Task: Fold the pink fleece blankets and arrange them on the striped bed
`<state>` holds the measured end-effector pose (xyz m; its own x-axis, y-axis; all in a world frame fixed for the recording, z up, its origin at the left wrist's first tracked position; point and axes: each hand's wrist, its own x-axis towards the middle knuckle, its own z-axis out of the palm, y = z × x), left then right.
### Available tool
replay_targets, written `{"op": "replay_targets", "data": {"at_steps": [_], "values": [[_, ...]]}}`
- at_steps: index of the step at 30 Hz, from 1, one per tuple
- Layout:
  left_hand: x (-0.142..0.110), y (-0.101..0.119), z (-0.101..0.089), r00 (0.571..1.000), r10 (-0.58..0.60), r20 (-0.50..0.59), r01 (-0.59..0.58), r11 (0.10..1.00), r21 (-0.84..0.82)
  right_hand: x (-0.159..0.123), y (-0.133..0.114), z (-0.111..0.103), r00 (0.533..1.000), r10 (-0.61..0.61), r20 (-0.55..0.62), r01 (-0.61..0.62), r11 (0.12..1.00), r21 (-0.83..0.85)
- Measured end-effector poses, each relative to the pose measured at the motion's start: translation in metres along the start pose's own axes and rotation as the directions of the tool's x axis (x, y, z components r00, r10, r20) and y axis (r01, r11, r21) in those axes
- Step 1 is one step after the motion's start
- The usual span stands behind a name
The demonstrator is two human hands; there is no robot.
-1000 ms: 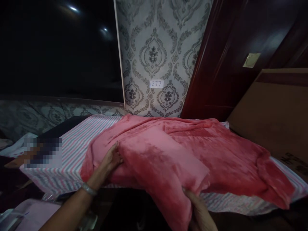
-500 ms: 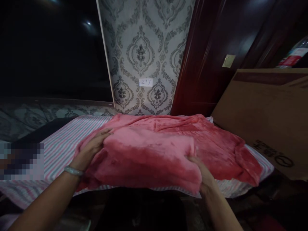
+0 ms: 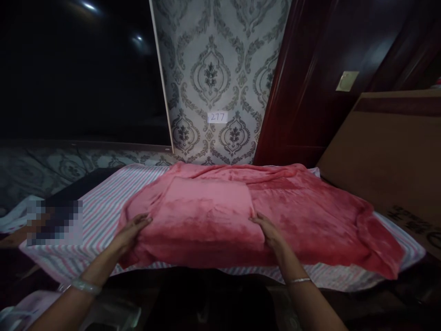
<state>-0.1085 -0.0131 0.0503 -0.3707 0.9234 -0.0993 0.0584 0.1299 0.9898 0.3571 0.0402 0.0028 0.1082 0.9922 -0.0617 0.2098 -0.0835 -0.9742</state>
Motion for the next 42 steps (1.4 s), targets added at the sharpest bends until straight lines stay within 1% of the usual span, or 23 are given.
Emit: {"op": "replay_targets", "data": {"at_steps": [1,3,4,5,6,7,8,9,10,12,14,17,19,21,23,25,28,30,33,35,37,40,42], "values": [[0.002,-0.005,-0.002,0.999,0.047,0.002,-0.047,0.997,0.06,0.002,0.002,-0.002,0.999,0.048,0.013,-0.048,0.999,-0.004],[0.003,-0.006,-0.002,0.972,0.234,-0.025,-0.222,0.946,0.235,0.008,-0.001,-0.01,0.997,0.072,-0.009,-0.073,0.994,-0.085],[0.001,-0.004,0.001,0.933,0.36,-0.029,-0.329,0.88,0.342,0.011,-0.005,-0.013,0.999,0.007,-0.047,-0.015,0.985,-0.173],[-0.003,-0.002,0.007,0.875,0.485,0.0,-0.435,0.785,0.44,0.014,-0.012,-0.013,0.991,-0.106,-0.085,0.079,0.957,-0.278],[-0.008,-0.001,0.015,0.807,0.586,0.068,-0.531,0.67,0.519,0.017,-0.02,-0.008,0.965,-0.244,-0.1,0.189,0.905,-0.382],[-0.015,-0.001,0.025,0.738,0.654,0.164,-0.612,0.548,0.57,0.017,-0.03,0.001,0.922,-0.379,-0.074,0.304,0.83,-0.467],[-0.023,-0.002,0.036,0.677,0.685,0.27,-0.675,0.432,0.599,0.017,-0.041,0.016,0.871,-0.492,0.004,0.421,0.741,-0.523],[-0.031,-0.005,0.047,0.634,0.683,0.363,-0.71,0.329,0.622,0.014,-0.053,0.035,0.816,-0.565,0.12,0.531,0.652,-0.541],[-0.038,-0.01,0.057,0.605,0.674,0.424,-0.722,0.241,0.648,0.011,-0.065,0.058,0.769,-0.579,0.271,0.62,0.573,-0.537],[-0.048,-0.02,0.072,0.592,0.665,0.455,-0.684,0.117,0.72,0.004,-0.087,0.11,0.652,-0.516,0.556,0.758,0.432,-0.489],[-0.05,-0.032,0.078,0.599,0.683,0.419,-0.613,0.054,0.788,0.002,-0.104,0.158,0.553,-0.401,0.73,0.829,0.349,-0.437],[-0.047,-0.049,0.076,0.601,0.72,0.348,-0.529,0.032,0.848,0.016,-0.115,0.206,0.453,-0.264,0.851,0.881,0.276,-0.384],[-0.045,-0.06,0.075,0.579,0.749,0.321,-0.51,0.026,0.86,0.035,-0.116,0.224,0.389,-0.217,0.895,0.912,0.227,-0.341],[-0.043,-0.069,0.077,0.558,0.77,0.309,-0.513,0.027,0.858,0.058,-0.115,0.234,0.351,-0.2,0.915,0.931,0.18,-0.318],[-0.043,-0.074,0.079,0.55,0.781,0.296,-0.521,0.045,0.852,0.08,-0.115,0.242,0.368,-0.196,0.909,0.927,0.153,-0.342],[-0.044,-0.075,0.08,0.543,0.79,0.285,-0.528,0.057,0.847,0.101,-0.117,0.25,0.423,-0.192,0.886,0.904,0.154,-0.399],[-0.044,-0.076,0.08,0.502,0.811,0.299,-0.546,0.029,0.838,0.128,-0.12,0.262,0.516,-0.169,0.84,0.849,0.23,-0.475],[-0.043,-0.078,0.08,0.492,0.817,0.3,-0.551,0.026,0.834,0.144,-0.119,0.268,0.552,-0.158,0.819,0.817,0.299,-0.494],[-0.042,-0.084,0.08,0.523,0.806,0.277,-0.553,0.073,0.83,0.161,-0.11,0.273,0.567,-0.194,0.8,0.8,0.359,-0.48],[-0.041,-0.088,0.081,0.547,0.794,0.266,-0.554,0.105,0.826,0.166,-0.104,0.274,0.577,-0.231,0.783,0.796,0.372,-0.477],[-0.041,-0.089,0.081,0.557,0.788,0.263,-0.553,0.115,0.825,0.168,-0.101,0.275,0.58,-0.25,0.775,0.796,0.375,-0.475],[-0.04,-0.087,0.081,0.546,0.794,0.267,-0.54,0.09,0.837,0.163,-0.106,0.276,0.587,-0.241,0.773,0.792,0.367,-0.487],[-0.038,-0.084,0.08,0.523,0.801,0.292,-0.541,0.047,0.84,0.156,-0.115,0.275,0.617,-0.216,0.757,0.772,0.352,-0.529]]}}
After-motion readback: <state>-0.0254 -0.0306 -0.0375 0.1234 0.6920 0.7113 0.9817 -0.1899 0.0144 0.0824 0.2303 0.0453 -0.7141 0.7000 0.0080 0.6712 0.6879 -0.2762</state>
